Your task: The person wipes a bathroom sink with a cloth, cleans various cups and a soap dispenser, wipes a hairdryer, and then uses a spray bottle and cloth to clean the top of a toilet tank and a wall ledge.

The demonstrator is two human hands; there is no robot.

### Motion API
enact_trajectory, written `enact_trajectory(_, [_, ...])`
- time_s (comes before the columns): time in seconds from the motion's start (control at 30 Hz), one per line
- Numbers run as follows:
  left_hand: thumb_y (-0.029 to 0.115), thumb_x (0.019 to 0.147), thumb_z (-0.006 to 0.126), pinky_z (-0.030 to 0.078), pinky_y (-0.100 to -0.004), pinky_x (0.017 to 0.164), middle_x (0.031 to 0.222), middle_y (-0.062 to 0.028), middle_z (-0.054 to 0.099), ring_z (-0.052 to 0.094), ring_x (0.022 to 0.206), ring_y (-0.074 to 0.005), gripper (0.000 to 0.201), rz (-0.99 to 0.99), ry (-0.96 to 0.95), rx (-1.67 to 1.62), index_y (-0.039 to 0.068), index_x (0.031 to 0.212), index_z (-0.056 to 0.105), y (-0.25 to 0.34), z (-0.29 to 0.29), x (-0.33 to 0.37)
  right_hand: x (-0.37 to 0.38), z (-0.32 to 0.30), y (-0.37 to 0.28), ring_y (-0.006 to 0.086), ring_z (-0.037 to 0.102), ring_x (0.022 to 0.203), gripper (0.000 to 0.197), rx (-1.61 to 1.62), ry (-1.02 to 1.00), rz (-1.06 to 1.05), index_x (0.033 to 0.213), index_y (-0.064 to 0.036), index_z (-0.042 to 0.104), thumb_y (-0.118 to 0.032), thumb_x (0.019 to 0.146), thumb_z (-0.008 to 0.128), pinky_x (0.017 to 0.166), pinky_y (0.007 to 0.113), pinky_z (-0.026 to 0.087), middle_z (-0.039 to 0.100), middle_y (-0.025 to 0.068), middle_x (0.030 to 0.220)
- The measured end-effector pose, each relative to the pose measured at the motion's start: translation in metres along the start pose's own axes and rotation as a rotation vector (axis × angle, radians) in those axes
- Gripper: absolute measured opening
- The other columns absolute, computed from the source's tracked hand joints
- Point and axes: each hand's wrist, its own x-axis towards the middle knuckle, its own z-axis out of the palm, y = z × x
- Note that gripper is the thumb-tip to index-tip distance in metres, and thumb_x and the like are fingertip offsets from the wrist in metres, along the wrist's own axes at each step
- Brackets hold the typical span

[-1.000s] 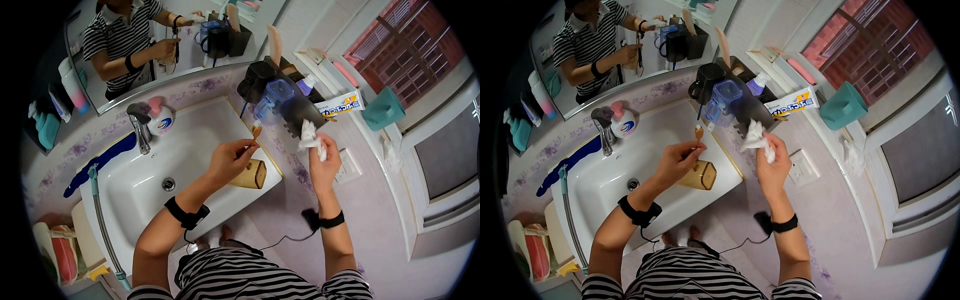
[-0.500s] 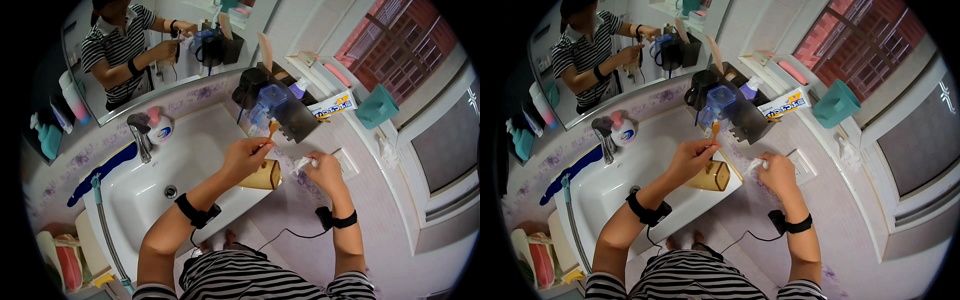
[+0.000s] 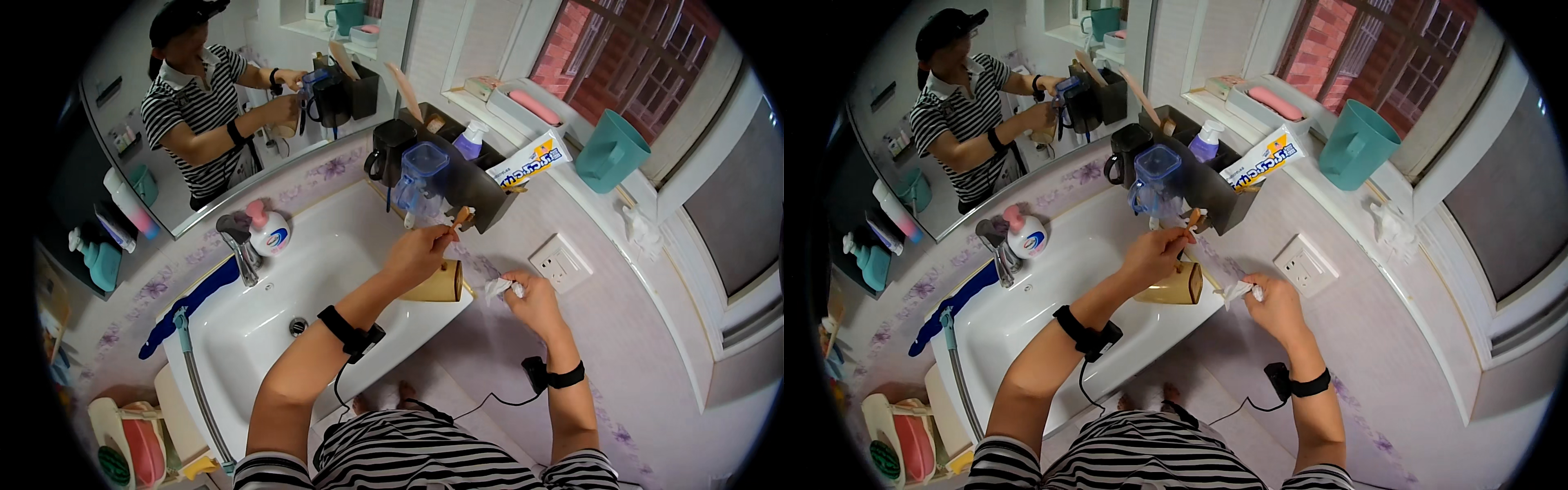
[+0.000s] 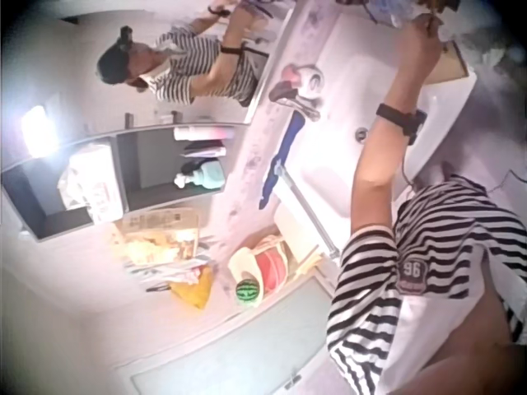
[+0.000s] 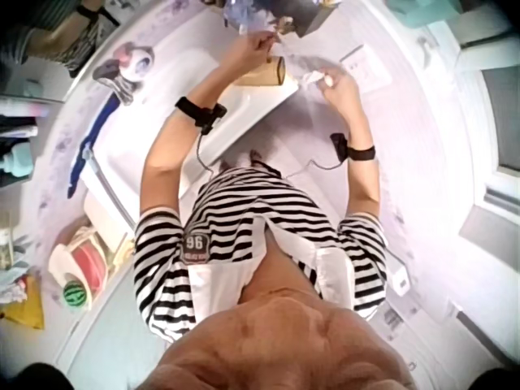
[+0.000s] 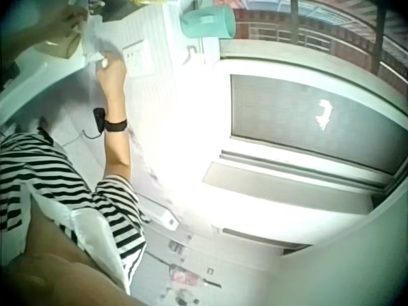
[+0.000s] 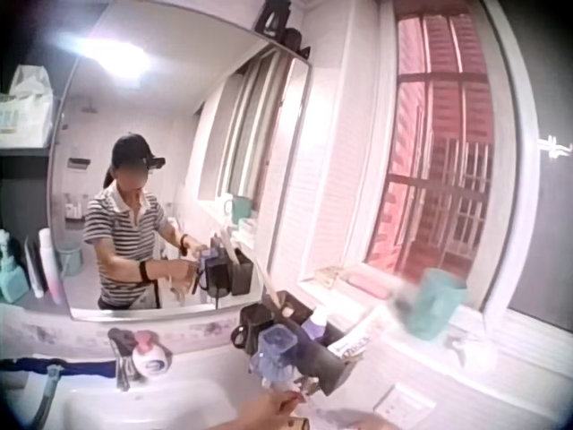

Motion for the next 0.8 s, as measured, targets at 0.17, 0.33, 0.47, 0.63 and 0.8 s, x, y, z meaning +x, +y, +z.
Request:
enact_trajectory(0.17, [0.023,0.087,0.053,0.036,-0.0321,0.049,0.055,-0.0064,0.051,0.048,0.049,-0.0178,0.019,0.052,0.076,-0.015,0.011,0.096,0.065,-0.016,0.018,0.007,-0.001,0.001,0.006,0.0242,0.062,0.069,0.024,0.017,-0.007,-0.004,0.093,0.0014,0.063,-0.008,0.071,0.056,0.065,0.031,0.048,0.064,0.0161,0.076])
enact_trajectory(0.33, [0.023,0.086,0.053,0.037,-0.0330,0.049,0.055,-0.0072,0.051,0.048,0.049,-0.0187,0.021,0.047,0.101,0.004,0.010,0.098,0.064,-0.020,0.027,0.009,0.004,0.001,0.007,0.0159,0.059,0.066,0.024,0.109,-0.019,0.064,0.094,0.0028,0.063,-0.006,0.073,0.055,0.063,0.027,0.046,0.064,0.0117,0.074])
enact_trajectory(0.47, [0.024,0.087,0.053,0.036,-0.0331,0.049,0.054,-0.0099,0.051,0.048,0.048,-0.0193,0.027,0.015,0.103,0.009,0.008,0.106,0.061,-0.013,0.020,0.004,0.006,0.003,0.008,0.0266,0.060,0.062,0.024,0.182,0.014,-0.006,0.094,-0.0005,0.064,-0.008,0.072,0.058,0.061,0.032,0.047,0.063,0.0182,0.073])
enact_trajectory(0.63, [0.024,0.086,0.056,0.036,-0.0304,0.048,0.057,-0.0066,0.054,0.049,0.050,-0.0135,0.029,0.010,0.112,-0.126,0.006,0.109,0.055,-0.023,0.007,-0.010,0.010,0.008,0.005,0.0237,0.059,0.060,0.024,0.182,0.020,-0.091,0.094,0.0002,0.064,-0.007,0.072,0.057,0.059,0.031,0.046,0.062,0.0176,0.071])
enact_trajectory(0.8, [0.021,0.084,0.059,0.033,-0.0249,0.048,0.060,0.0009,0.051,0.044,0.053,-0.0058,0.024,-0.055,0.088,-0.325,0.003,0.101,0.054,-0.007,-0.031,-0.037,0.012,0.004,0.005,0.0208,0.056,0.055,0.025,0.137,-0.010,-0.056,0.095,0.0008,0.063,-0.007,0.072,0.056,0.056,0.030,0.045,0.061,0.0167,0.068])
